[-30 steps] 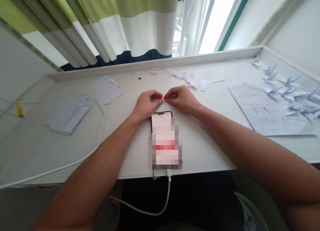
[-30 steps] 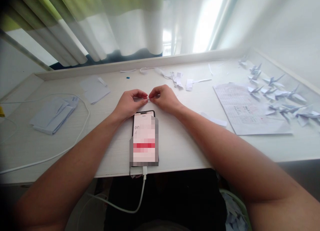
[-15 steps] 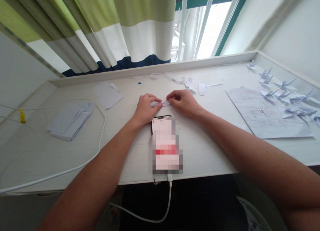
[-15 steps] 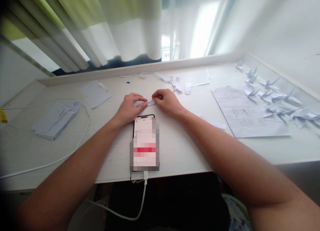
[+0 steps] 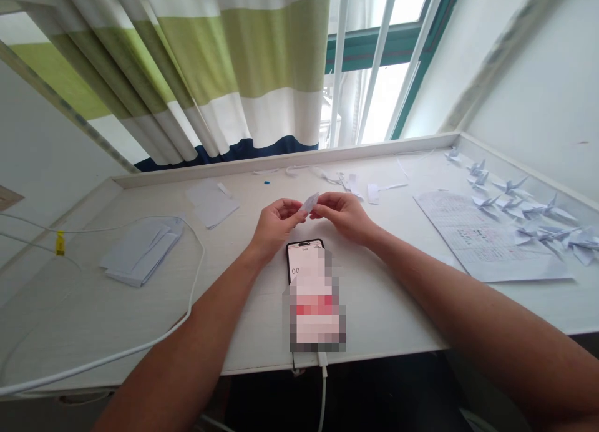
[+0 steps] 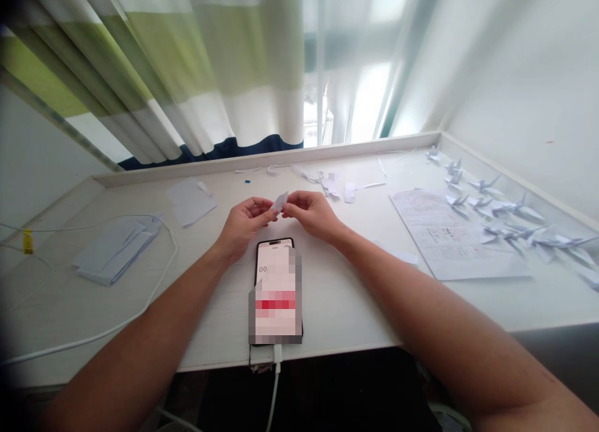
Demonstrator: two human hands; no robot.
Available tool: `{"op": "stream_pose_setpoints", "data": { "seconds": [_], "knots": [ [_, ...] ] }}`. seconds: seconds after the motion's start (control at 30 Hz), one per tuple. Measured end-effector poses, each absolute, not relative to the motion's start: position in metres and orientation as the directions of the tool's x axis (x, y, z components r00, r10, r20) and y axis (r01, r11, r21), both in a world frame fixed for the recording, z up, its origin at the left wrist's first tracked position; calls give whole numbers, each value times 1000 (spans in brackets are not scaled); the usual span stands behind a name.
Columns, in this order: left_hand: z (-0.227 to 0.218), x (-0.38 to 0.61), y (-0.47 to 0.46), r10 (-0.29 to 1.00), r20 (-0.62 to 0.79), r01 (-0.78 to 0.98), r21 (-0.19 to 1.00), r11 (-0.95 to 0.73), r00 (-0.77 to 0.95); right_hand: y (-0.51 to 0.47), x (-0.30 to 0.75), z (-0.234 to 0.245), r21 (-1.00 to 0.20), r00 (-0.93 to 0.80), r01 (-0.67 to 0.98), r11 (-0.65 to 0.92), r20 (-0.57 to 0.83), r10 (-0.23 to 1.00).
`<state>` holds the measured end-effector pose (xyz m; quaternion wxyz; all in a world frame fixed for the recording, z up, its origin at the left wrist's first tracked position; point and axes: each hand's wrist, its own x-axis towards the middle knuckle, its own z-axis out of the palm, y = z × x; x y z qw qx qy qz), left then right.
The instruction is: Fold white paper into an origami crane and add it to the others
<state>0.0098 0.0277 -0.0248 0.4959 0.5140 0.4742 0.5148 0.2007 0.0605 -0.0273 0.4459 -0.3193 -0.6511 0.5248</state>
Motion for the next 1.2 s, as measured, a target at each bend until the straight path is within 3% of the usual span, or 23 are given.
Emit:
{"op": "stream_pose_setpoints", "data": {
  "seconds": [0.37, 0.67, 0.87, 1.07, 1.2],
  "knots": [
    [-19, 11, 21, 995, -47, 20, 999, 45, 83, 56, 201, -22, -967, -406, 8, 253, 228, 885],
    [-22, 11, 20, 986, -47, -8, 999, 49, 160, 57, 203, -21, -945, -368, 129, 302, 237, 899],
    [-20, 7, 20, 982, -30, 15, 999, 28, 185, 58, 202, -22, -961, -405, 33, 273, 237, 883],
    [-23, 13, 18, 986, -20, -10, 1000, 22, 163, 62, 206, -22, -983, -388, -114, 144, 177, 904],
    [-24, 14, 19, 986, 5, -10, 1000, -3, 168, 59, 205, -20, -984, -412, -76, 162, 179, 893]
  ]
}}
